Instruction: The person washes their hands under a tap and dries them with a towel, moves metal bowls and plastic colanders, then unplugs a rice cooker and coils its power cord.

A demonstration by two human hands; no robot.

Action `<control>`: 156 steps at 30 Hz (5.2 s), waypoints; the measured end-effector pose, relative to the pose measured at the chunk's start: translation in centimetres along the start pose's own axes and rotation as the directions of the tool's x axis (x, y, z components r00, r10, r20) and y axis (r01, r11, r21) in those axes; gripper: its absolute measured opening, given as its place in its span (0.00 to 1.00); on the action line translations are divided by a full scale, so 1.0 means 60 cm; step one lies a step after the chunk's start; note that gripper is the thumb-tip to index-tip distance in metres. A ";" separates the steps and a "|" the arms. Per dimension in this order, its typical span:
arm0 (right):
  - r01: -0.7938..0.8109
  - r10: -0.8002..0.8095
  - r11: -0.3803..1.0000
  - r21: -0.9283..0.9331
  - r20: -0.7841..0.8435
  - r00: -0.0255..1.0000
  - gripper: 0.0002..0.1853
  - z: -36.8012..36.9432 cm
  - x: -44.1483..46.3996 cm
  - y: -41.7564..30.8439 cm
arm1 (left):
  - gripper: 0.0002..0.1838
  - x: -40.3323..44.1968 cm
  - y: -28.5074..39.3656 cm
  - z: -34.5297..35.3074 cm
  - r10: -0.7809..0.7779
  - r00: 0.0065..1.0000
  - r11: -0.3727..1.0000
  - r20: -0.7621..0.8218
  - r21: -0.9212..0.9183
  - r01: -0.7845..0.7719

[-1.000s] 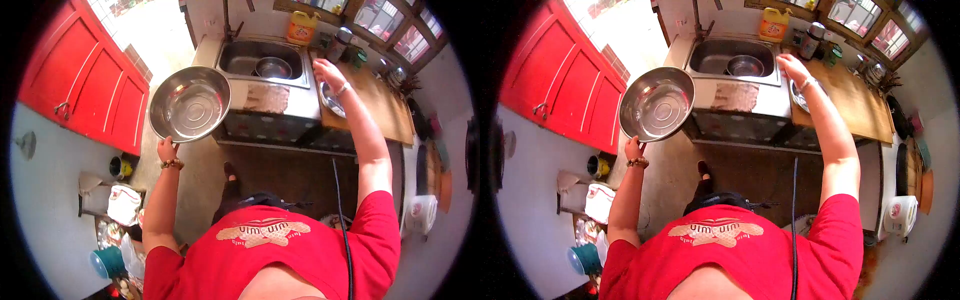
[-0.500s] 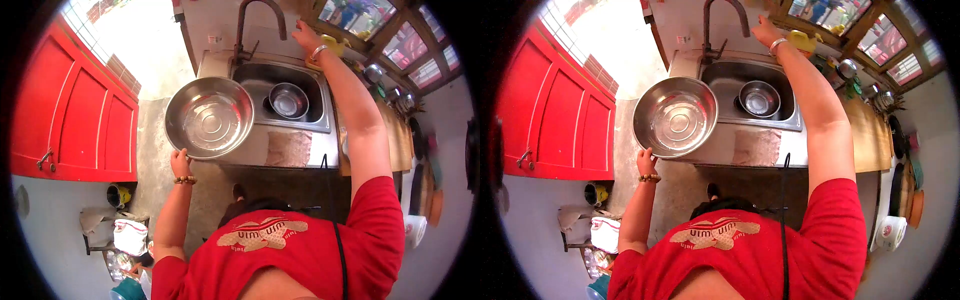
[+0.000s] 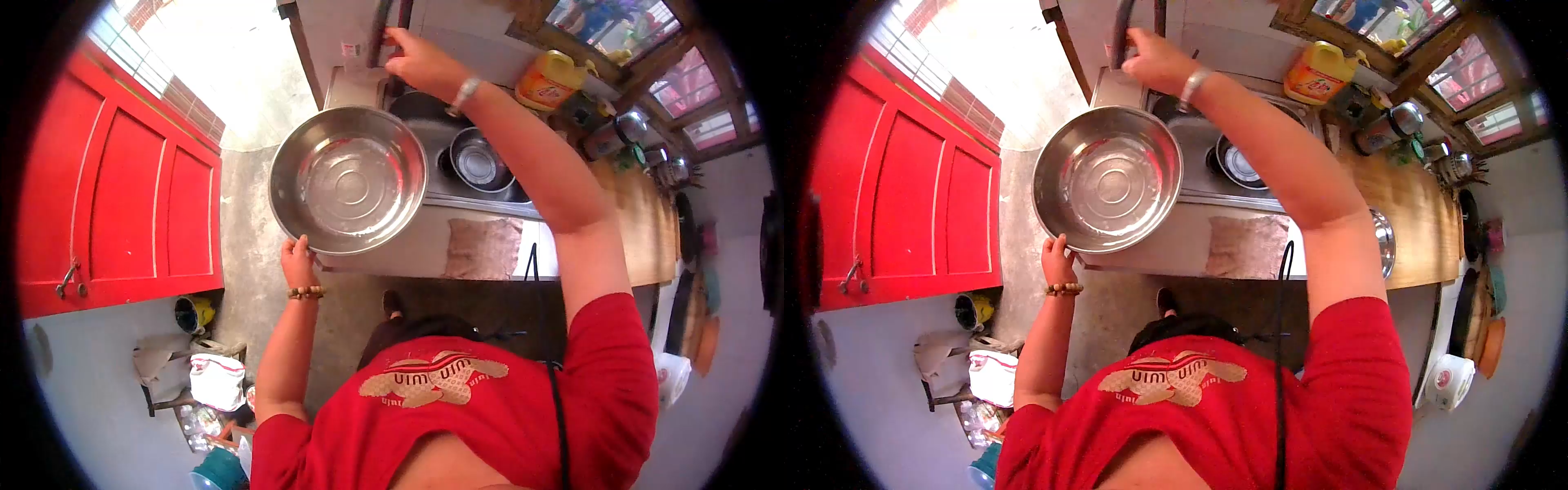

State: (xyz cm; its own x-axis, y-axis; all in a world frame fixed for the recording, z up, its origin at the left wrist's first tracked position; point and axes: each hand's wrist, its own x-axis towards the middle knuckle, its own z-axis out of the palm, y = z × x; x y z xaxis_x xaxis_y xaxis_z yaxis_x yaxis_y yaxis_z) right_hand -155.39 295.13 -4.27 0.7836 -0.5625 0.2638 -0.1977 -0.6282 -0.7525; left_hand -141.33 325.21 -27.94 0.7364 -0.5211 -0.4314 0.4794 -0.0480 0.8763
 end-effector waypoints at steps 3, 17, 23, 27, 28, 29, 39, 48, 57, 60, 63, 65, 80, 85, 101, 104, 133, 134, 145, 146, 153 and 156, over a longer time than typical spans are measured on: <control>0.038 -0.030 0.994 0.104 -0.074 0.997 0.25 0.038 0.042 0.051 | 0.06 0.003 0.001 0.002 -0.012 1.000 1.000 -0.006 -0.016 0.012; -0.418 0.408 0.891 -0.174 -0.093 0.908 0.18 -0.037 -0.189 0.326 | 0.13 -0.024 0.009 -0.015 -0.072 0.997 0.997 0.039 -0.026 0.073; -0.592 0.595 0.801 0.087 -0.010 0.804 0.16 -0.062 -0.343 0.265 | 0.11 -0.077 0.078 -0.005 0.430 0.903 0.884 -0.026 0.218 -0.414; -0.605 0.682 0.716 0.348 -0.164 0.713 0.15 -0.084 -0.489 0.227 | 0.12 -0.067 0.149 0.089 0.609 0.739 0.729 0.290 0.163 -0.665; -0.612 0.704 0.699 0.370 -0.205 0.680 0.15 -0.091 -0.527 0.212 | 0.12 -0.060 0.153 0.109 0.563 0.748 0.748 0.352 0.168 -0.642; -0.639 0.726 0.686 0.348 -0.266 0.634 0.15 -0.096 -0.569 0.199 | 0.12 -0.058 0.155 0.122 0.513 0.753 0.767 0.412 0.174 -0.618; -0.637 0.883 0.257 0.727 -0.444 -0.151 0.12 -0.018 -1.018 0.050 | 0.15 -0.078 0.056 0.037 0.629 0.520 0.116 0.578 0.592 -0.798; -0.347 0.970 0.186 0.919 -0.227 -0.082 0.15 0.062 -1.082 0.095 | 0.19 0.002 0.061 0.086 0.721 0.505 0.165 0.474 0.591 -0.790; 0.060 0.969 0.179 0.982 -0.187 0.164 0.29 -0.077 -0.968 0.219 | 0.23 0.074 0.074 0.088 0.813 0.373 -0.053 0.447 0.695 -0.717; 0.112 0.947 0.261 0.959 -0.276 0.162 0.27 -0.099 -0.953 0.246 | 0.22 0.042 0.109 0.115 0.865 0.360 0.026 0.350 0.685 -0.728; 0.178 0.904 0.307 0.935 -0.345 0.254 0.23 -0.100 -0.946 0.252 | 0.22 0.045 0.132 0.141 0.902 0.275 -0.015 0.334 0.659 -0.752; 0.190 0.901 0.287 0.939 -0.332 0.281 0.23 -0.093 -0.959 0.266 | 0.23 0.073 0.163 0.162 0.862 0.326 0.086 0.387 0.522 -0.849; 0.248 0.977 0.199 0.948 -0.173 -0.124 0.16 -0.026 -1.256 0.187 | 0.19 0.108 0.262 0.427 0.793 0.370 0.235 0.484 0.316 -0.919; 0.246 0.946 0.167 0.955 -0.084 -0.314 0.16 0.015 -1.293 0.169 | 0.19 0.079 0.259 0.436 0.810 0.286 0.072 0.512 0.398 -0.914; -0.011 0.915 0.061 0.998 -0.061 -0.399 0.16 0.111 -1.280 0.076 | 0.33 0.089 0.004 0.622 0.279 0.378 -0.150 0.883 0.429 -0.891; -0.026 0.907 0.084 0.996 -0.087 -0.412 0.10 0.151 -1.287 0.016 | 0.37 0.171 -0.018 0.722 0.341 0.414 -0.258 0.844 0.507 -0.822; -0.201 0.876 -0.060 0.978 -0.045 -0.480 0.10 0.209 -1.341 -0.044 | 0.30 0.146 -0.032 0.757 0.418 0.604 -0.197 0.678 0.717 -0.669; -0.214 0.899 -0.057 0.975 -0.043 -0.436 0.11 0.205 -1.348 -0.055 | 0.27 0.169 -0.050 0.764 0.477 0.495 -0.175 0.726 0.631 -0.756; 0.110 0.819 -0.177 0.978 0.209 -0.535 0.12 0.201 -1.571 -0.022 | 0.12 -0.277 -0.133 0.564 0.203 0.261 0.592 0.944 0.094 -0.800; 0.117 0.826 -0.147 0.982 0.187 -0.532 0.13 0.201 -1.604 -0.007 | 0.12 -0.326 -0.163 0.538 0.164 0.293 0.539 0.942 0.163 -0.826; 0.139 0.837 -0.040 0.990 0.109 -0.536 0.18 0.138 -1.748 -0.012 | 0.14 -0.614 -0.351 0.528 -0.456 0.235 0.724 0.858 0.511 -0.463; 0.164 0.800 0.008 0.986 0.092 -0.593 0.16 0.109 -1.796 -0.006 | 0.13 -0.656 -0.401 0.585 -0.422 0.070 0.685 0.904 0.368 -0.629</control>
State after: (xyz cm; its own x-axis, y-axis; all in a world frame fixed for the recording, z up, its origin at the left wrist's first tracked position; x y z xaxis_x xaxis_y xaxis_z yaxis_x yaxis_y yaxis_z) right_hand -235.88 359.49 -36.35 -0.5689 -0.1192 -0.8137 0.7079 0.4325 -0.5583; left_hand -198.61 317.00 -24.53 -0.5821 -0.7867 -0.2057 -0.3109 -0.0184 0.9502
